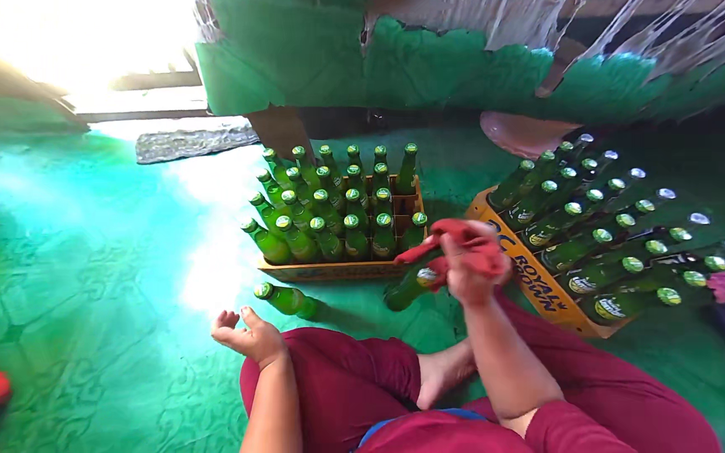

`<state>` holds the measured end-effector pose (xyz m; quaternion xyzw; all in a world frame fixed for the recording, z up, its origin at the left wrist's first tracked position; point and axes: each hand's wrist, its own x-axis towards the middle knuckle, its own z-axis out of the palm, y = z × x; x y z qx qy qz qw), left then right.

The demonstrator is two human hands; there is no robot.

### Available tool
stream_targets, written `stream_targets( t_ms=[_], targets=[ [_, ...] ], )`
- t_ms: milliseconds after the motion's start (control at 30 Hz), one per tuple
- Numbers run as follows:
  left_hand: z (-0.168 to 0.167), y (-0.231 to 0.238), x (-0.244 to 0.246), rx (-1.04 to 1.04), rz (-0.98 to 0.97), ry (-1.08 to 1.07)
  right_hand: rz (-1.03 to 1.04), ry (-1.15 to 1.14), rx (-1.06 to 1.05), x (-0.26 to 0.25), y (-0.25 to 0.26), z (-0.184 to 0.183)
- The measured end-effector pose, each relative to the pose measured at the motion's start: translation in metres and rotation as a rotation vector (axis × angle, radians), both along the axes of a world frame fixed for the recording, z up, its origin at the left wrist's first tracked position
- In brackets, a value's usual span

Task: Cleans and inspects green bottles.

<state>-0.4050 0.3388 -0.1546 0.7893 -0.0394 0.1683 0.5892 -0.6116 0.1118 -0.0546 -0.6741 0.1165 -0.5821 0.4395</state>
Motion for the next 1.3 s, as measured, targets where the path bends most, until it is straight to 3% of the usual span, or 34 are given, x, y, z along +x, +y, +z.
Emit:
stream_targets(
  t_ms=[133, 300, 433, 633, 733, 800, 933, 1033, 1100, 1200, 1300],
  targets=[
    [0.001, -0.004, 0.0, -0.006, -0.011, 0.014, -0.216, -0.128, -0.125, -0.013, -0.047, 0.036],
    [-0.005, -0.004, 0.003, 0.006, -0.01, -0.011, -0.386, -0.216, -0.126, 0.02, -0.1, 0.026],
    [-0.006, -0.006, 0.004, 0.02, -0.03, 0.011, -0.373, -0.22, -0.18, 0.05, -0.126, -0.002],
    [-0.011, -0.009, 0.007, 0.034, -0.018, -0.004, -0.143, 0.086, -0.131, 0.08, -0.133, -0.048],
    [-0.011, -0.009, 0.007, 0.023, -0.014, 0.003, 0.044, 0.275, -0.008, 0.081, -0.138, -0.068],
    [-0.012, -0.009, 0.007, 0.023, -0.012, 0.006, 0.093, 0.351, 0.214, 0.079, -0.138, -0.067],
    [-0.01, -0.012, 0.007, -0.004, -0.007, -0.01, -0.07, 0.007, 0.612, 0.092, -0.161, -0.042],
    [-0.012, -0.013, 0.009, -0.017, -0.012, -0.032, 0.061, -0.183, 0.546, 0.107, -0.191, -0.037],
    [-0.015, -0.014, 0.012, -0.024, -0.006, -0.044, 0.236, -0.009, 0.486, 0.12, -0.201, -0.047],
    [-0.012, -0.016, 0.01, -0.028, 0.009, 0.011, 0.495, 0.483, 0.439, 0.132, -0.212, -0.061],
    [-0.013, -0.016, 0.011, -0.011, 0.02, 0.016, 0.438, 0.624, 0.342, 0.149, -0.217, -0.064]
  ],
)
